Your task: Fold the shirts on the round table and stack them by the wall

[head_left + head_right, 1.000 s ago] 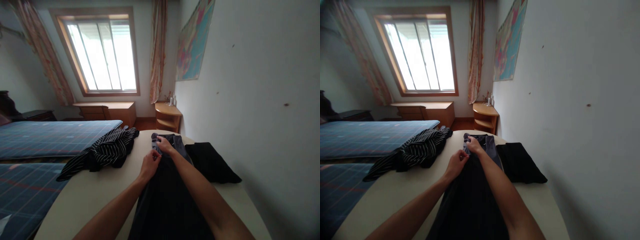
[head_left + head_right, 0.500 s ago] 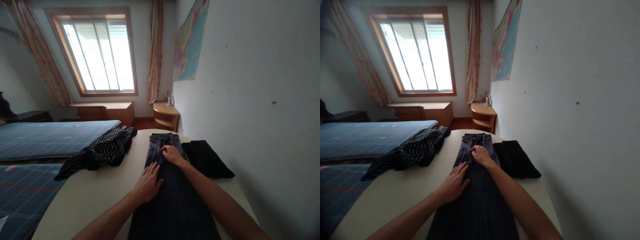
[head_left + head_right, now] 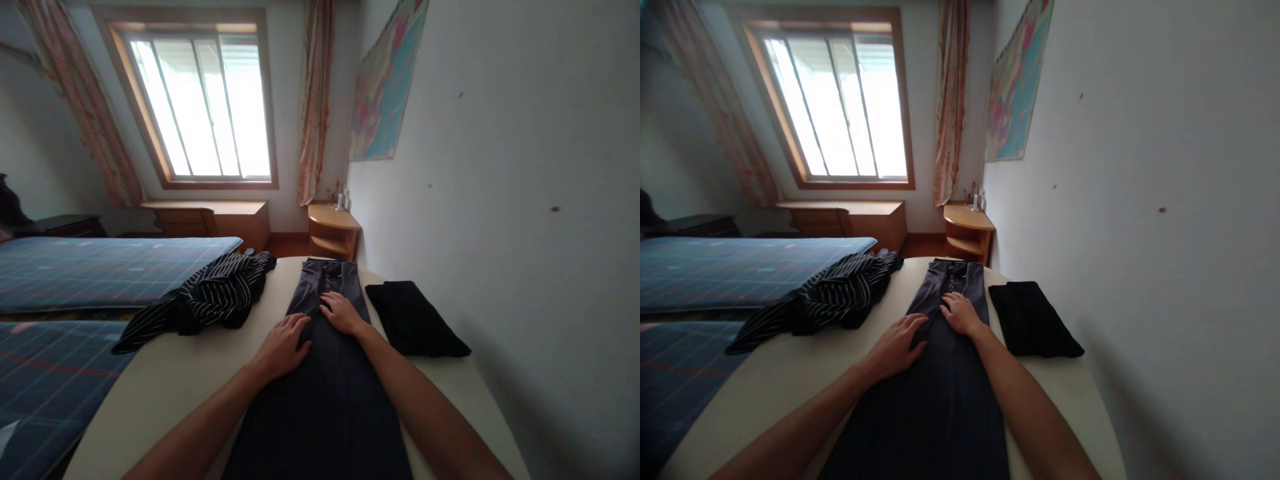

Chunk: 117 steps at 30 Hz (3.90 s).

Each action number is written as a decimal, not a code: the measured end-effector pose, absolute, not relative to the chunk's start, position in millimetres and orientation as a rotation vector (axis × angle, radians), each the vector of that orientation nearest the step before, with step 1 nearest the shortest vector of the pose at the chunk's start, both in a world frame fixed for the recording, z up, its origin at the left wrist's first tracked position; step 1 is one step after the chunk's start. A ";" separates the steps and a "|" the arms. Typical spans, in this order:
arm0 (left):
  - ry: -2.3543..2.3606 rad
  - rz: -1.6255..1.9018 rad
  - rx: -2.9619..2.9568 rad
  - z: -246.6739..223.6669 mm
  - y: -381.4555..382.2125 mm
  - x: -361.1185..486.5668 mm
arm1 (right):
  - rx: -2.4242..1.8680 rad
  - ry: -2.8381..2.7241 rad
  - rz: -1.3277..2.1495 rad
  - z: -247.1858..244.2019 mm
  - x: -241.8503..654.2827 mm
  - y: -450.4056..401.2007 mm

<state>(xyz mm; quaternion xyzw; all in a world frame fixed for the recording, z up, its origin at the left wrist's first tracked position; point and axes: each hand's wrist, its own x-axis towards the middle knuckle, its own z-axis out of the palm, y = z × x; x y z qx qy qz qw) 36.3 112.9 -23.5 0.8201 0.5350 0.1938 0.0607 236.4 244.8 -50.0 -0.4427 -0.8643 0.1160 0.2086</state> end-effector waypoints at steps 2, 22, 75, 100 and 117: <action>1.538 0.606 2.509 -18.6 95.0 32.2 | -1.184 -2.343 0.300 -50.6 236.8 241.7; 1.191 0.241 2.557 13.3 12.9 2.9 | -0.975 -2.377 0.174 -47.7 240.5 229.6; 0.666 0.333 2.582 5.6 -5.3 61.5 | -1.151 -2.204 0.260 -47.4 247.5 240.7; 0.563 0.494 3.095 -2.7 -8.5 72.5 | -1.232 -2.124 0.127 -42.6 255.2 254.2; 0.507 0.394 3.041 -5.2 -7.4 66.7 | -1.236 -2.287 0.262 -47.7 247.4 253.7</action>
